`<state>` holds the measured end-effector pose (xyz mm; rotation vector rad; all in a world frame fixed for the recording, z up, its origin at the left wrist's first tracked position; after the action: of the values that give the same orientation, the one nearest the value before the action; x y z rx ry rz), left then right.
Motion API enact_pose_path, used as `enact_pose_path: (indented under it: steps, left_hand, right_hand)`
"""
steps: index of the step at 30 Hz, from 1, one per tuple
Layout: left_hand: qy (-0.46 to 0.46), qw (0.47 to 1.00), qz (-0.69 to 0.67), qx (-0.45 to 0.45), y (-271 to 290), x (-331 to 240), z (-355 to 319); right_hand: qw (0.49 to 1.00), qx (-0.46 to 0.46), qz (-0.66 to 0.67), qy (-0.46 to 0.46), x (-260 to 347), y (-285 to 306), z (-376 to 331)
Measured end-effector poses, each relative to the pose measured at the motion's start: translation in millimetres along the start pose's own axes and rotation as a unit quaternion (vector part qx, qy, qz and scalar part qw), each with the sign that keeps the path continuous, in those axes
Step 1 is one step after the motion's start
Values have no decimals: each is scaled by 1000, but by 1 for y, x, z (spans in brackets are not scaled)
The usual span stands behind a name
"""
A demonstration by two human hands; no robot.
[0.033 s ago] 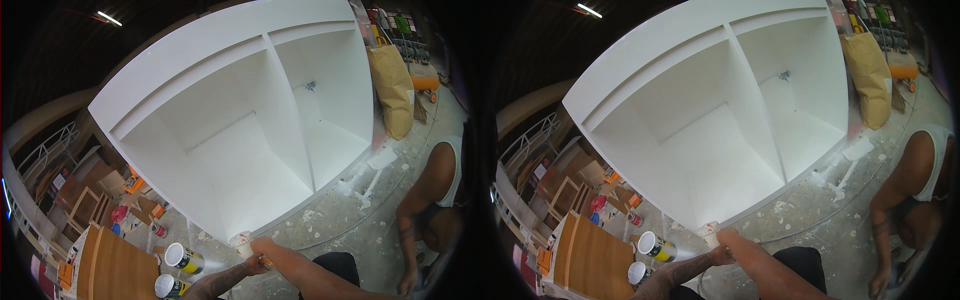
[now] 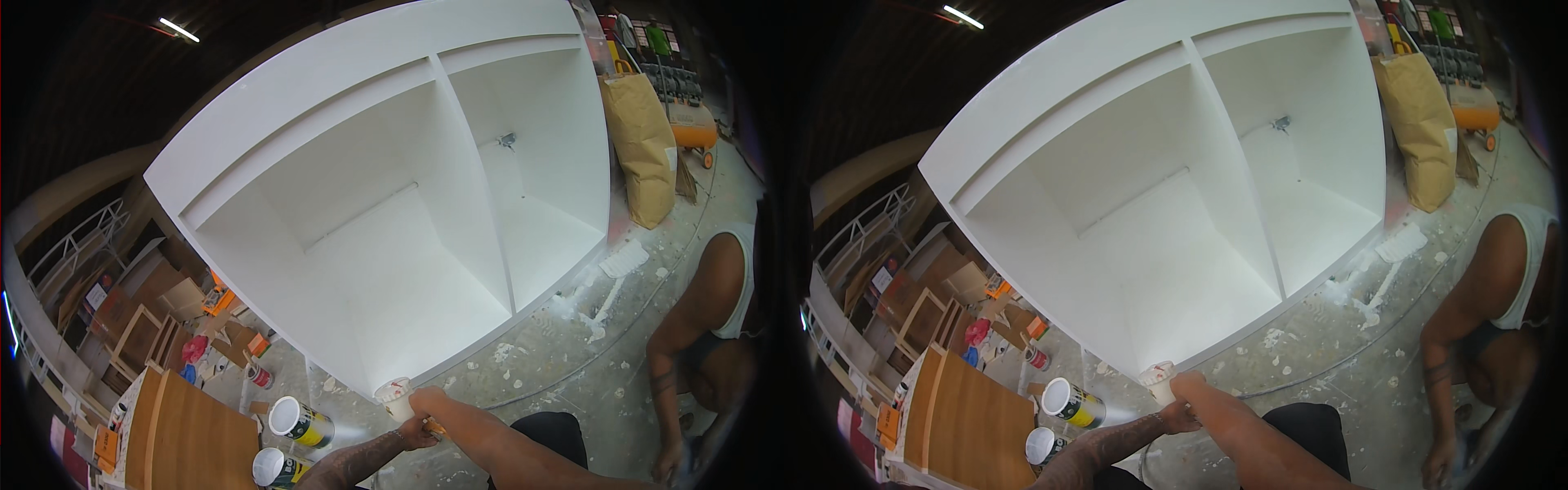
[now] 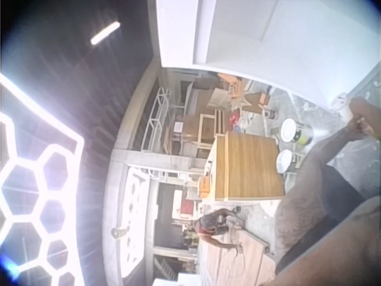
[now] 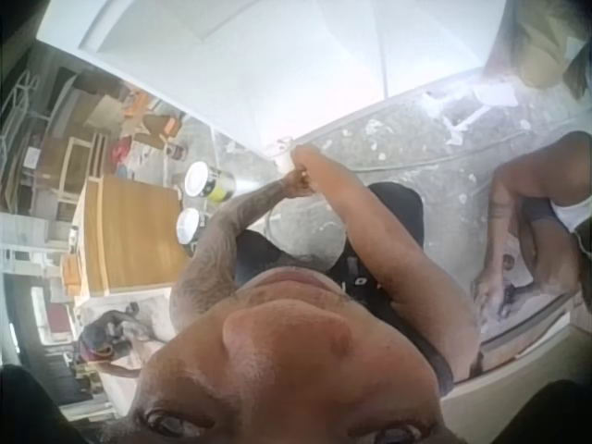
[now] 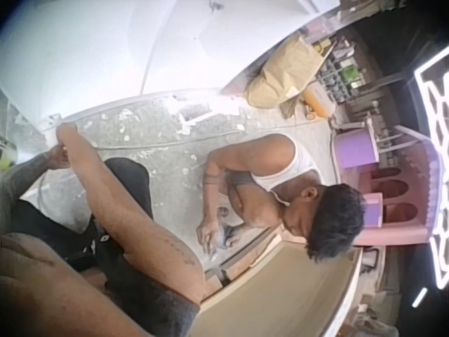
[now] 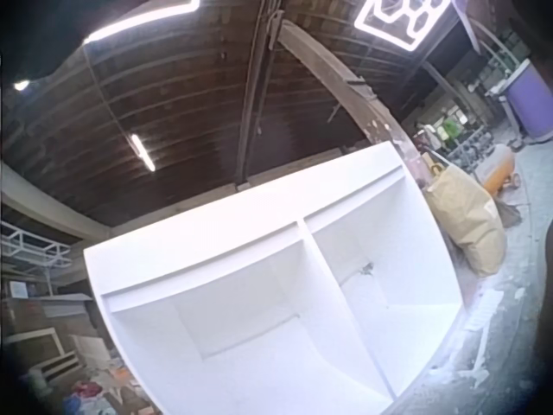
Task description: The person adjusts a spray gun, applies white paint to the interior and edges of a wooden cabinet unit, and then places newspaper on the top surface.
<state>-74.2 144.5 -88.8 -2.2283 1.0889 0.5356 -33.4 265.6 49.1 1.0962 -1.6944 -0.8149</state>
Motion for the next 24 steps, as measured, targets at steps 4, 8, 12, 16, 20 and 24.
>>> enact_pose_path:
  steps: [4,8,12,16,20,24]
  left_hand:
    - [-83,984,158,22,-1,-2,6]
    - [-221,911,344,59,4,1,7]
    - [-207,942,258,60,13,3,12]
    - [-210,905,368,30,0,-4,2]
    - [-207,882,423,20,-11,-9,-6]
    - [-174,893,415,7,-3,-9,-9]
  right_hand:
    - [1000,8,3,-13,-7,-3,-2]
    - [1000,19,4,-8,-4,0,-2]
    - [1000,9,-3,-1,-2,-2,1]
    - [1000,19,-1,-7,-6,-3,-2]
    - [1000,12,0,-6,-7,-3,-4]
    - [1000,11,-1,3,0,-2,0]
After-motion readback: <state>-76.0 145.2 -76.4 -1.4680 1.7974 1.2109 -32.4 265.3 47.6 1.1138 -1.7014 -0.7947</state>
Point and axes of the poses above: each hand's wrist, its own z-axis towards the middle knuckle, its own y-axis out of the back of the hand, x = y × z, the point moved 4 cm from there along z, towards the middle knuckle, and after that the axes turned 2 degrees about -x, right-handed, at the moved point
